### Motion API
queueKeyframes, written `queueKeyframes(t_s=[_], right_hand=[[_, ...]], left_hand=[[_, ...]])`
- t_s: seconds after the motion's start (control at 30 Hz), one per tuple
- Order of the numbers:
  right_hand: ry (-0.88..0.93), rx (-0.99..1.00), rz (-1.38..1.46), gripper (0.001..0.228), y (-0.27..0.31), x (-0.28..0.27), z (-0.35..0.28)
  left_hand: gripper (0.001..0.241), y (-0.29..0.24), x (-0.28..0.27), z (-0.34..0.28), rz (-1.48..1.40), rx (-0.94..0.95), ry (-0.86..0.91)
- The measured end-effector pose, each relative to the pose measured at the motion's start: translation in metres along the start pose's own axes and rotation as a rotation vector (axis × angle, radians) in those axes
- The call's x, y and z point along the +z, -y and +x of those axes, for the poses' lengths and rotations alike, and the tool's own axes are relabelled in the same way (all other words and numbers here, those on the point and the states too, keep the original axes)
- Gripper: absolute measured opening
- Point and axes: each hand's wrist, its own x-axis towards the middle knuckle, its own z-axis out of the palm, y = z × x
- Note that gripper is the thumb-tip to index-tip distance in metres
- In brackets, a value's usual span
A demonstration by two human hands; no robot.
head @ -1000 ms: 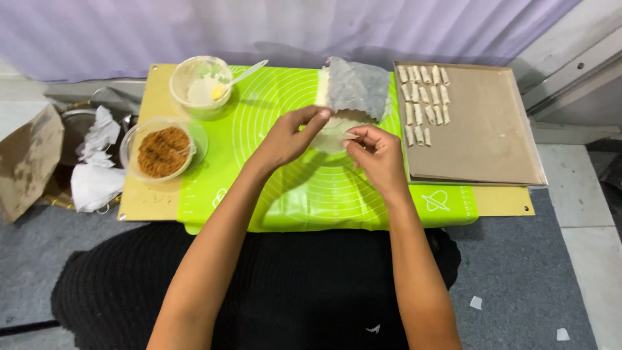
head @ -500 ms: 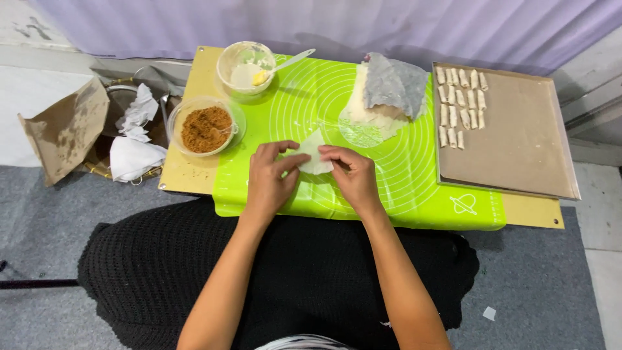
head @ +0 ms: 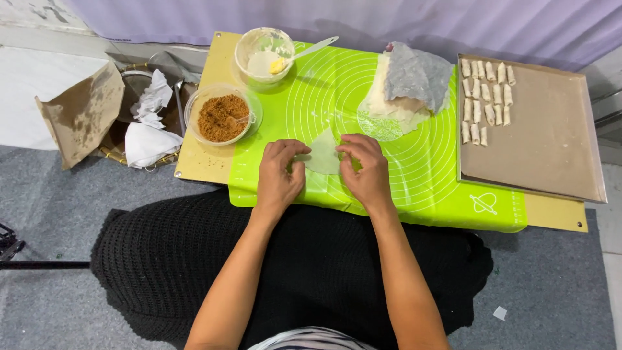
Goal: The person is preparing small rolled snacks by placing filling on wrappers, applying a liquid sealant with a brush, and rolling them up.
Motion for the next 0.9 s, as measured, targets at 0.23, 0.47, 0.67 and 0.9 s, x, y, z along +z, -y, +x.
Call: queueKeyframes(t_s=[0.23, 0.47, 0.67, 0.9], right_hand=[[0.152, 0.004, -0.127, 0.016, 0.008, -0.004, 0.003], [0.154, 0.066, -0.131, 0.009, 0.011, -0.005, 0.003], [0.196, 0.029, -0.2, 0.01, 0.015, -0.009, 0.003], [0.122, 0.036, -0.21, 0.022, 0.028, -0.004, 0.013]], left_hand=[[0.02, -0.003, 0.012, -0.004, 0.258, 0.064, 0.043], [0.013, 0.002, 0.014, -0.006, 0.308, 0.111, 0.03], [0.008, 0.006, 0.019, -0.007, 0.309, 0.124, 0.032], [0.007, 0.004, 0.015, -0.005, 0.306, 0.158, 0.005]])
